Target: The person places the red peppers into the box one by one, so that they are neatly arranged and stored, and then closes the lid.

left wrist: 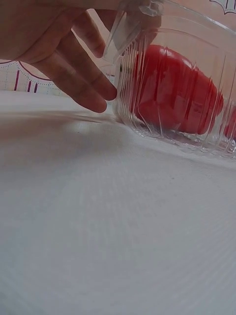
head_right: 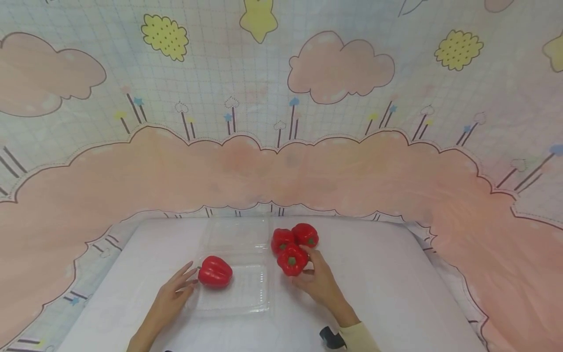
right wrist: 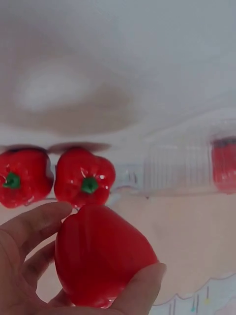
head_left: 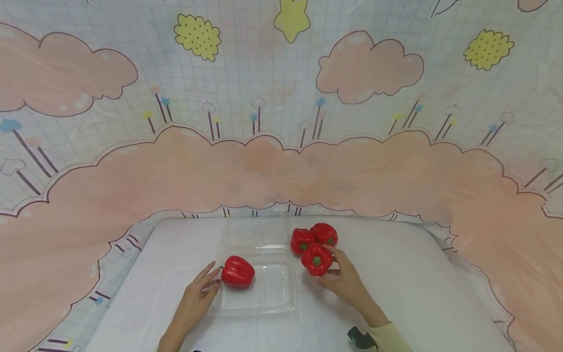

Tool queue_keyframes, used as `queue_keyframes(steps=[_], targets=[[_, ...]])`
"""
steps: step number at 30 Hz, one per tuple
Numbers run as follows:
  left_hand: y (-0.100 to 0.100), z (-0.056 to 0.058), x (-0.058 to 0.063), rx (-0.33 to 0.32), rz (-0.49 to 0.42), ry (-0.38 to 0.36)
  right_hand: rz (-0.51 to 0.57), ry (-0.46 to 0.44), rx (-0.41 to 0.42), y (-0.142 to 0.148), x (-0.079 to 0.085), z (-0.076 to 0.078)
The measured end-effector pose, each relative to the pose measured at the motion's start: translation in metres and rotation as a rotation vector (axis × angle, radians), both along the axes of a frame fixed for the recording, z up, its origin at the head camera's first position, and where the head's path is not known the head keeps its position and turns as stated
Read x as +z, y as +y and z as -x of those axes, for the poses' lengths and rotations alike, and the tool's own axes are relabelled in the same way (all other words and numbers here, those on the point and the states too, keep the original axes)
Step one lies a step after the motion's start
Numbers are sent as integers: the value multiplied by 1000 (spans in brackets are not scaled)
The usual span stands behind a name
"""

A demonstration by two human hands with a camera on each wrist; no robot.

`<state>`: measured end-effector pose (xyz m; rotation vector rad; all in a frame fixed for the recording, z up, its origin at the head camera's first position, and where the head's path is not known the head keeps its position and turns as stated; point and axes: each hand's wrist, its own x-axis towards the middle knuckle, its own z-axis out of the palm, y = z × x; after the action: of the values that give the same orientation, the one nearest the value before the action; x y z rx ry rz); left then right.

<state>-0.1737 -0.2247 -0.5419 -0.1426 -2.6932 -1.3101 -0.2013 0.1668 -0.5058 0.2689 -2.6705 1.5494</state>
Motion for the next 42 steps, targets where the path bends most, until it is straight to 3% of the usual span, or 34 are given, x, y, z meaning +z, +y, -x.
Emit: queue_keyframes(steps=[28, 42], targets=[[1, 1, 0, 1, 18, 16, 100, -21, 77, -26, 28, -7], [1, 0, 0, 0, 7, 9, 113, -7, 108, -48, 26, -8]])
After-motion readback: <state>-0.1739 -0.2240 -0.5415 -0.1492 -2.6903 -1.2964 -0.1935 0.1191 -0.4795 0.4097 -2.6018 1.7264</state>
